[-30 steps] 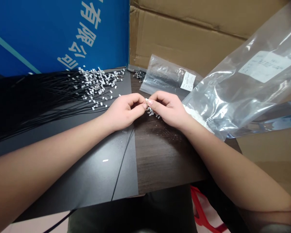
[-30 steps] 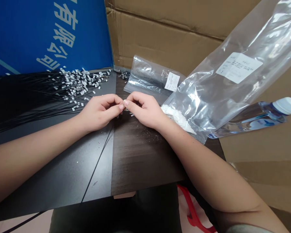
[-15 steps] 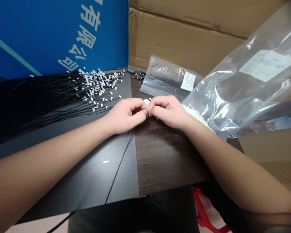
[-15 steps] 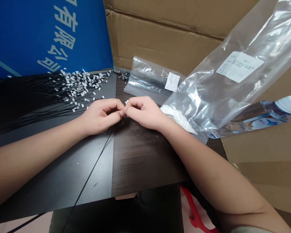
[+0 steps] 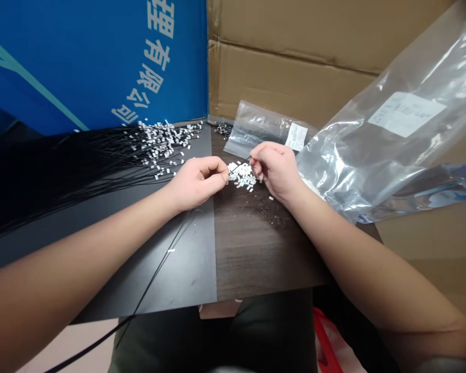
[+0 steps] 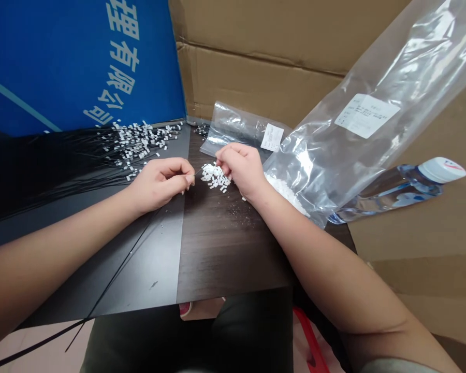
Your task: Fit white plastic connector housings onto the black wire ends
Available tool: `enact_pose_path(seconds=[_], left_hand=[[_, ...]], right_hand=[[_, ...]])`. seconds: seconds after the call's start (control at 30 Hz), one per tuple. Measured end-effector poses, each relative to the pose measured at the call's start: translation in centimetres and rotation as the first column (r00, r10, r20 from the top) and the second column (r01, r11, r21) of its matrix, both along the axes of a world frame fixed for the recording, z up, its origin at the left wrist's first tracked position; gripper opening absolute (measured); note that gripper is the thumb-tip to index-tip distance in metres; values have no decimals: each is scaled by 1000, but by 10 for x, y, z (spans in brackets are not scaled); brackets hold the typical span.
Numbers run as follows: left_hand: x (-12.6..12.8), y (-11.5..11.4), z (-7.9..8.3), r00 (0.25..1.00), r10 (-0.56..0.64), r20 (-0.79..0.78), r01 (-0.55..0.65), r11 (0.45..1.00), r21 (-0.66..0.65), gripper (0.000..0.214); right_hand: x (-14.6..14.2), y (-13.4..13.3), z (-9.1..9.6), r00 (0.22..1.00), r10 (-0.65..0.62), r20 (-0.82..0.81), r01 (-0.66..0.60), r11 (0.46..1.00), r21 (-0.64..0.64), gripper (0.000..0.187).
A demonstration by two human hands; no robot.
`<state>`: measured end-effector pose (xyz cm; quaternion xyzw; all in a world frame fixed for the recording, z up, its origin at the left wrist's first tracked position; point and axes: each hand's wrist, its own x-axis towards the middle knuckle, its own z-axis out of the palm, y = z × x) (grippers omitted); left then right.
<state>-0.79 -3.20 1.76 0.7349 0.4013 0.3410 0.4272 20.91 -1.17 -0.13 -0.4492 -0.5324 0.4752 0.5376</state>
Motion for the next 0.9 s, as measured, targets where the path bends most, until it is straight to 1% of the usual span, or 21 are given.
enact_pose_path(seconds=[0.07, 0.17, 0.23, 0.3, 0.33, 0.4, 0.47, 0.53, 0.6, 0.67, 0.73, 0.8, 0.9], left_hand=[[-1, 0, 0, 1000, -1, 12, 1, 1000, -13, 11], [-2, 2, -3, 998, -19, 62, 21, 999, -31, 10], [-3, 3, -7, 994, -53, 91, 58, 997, -56, 11], [-5, 4, -8, 987, -114, 116, 126, 987, -101, 12], [-6, 4, -8, 980, -155, 125, 171, 977, -126, 14], [-8, 4, -7, 961, -250, 121, 268, 949, -165, 19], [-9, 5, -6, 937, -335, 102, 348, 919, -183, 26], [-8, 6, -6, 926, -356, 121, 374, 908, -191, 34], [-7, 8, -9, 933, -307, 189, 343, 918, -199, 41], [-5, 9, -11, 938, -262, 227, 310, 927, -209, 43], [-3, 9, -14, 940, -259, 221, 307, 926, -218, 42], [-2, 9, -15, 941, -264, 213, 311, 922, -230, 41], [-1, 9, -16, 936, -260, 238, 315, 919, -238, 41]], right_hand=[[4, 5, 1, 999, -38, -32, 39, 999, 7, 16], [12, 13, 4, 993, -85, -81, 87, 996, 24, 25], [17, 17, 7, 986, -112, -122, 115, 993, 13, 30], [20, 18, 10, 977, -119, -178, 117, 993, -25, 30], [20, 18, 12, 972, -109, -209, 101, 994, -51, 28], [17, 15, 14, 966, -55, -254, 29, 994, -104, 22], [12, 9, 15, 969, 26, -245, -62, 989, -137, 19], [5, 3, 14, 980, 90, -179, -115, 984, -136, 18], [-2, -5, 12, 992, 124, -35, -127, 988, -94, 18], [-7, -12, 10, 976, 132, 173, -141, 989, 40, 18], [-10, -18, 8, 943, 126, 309, -175, 975, 138, 17], [-10, -21, 8, 920, 143, 366, -213, 964, 159, 18], [-9, -21, 8, 907, 214, 362, -281, 949, 144, 19]])
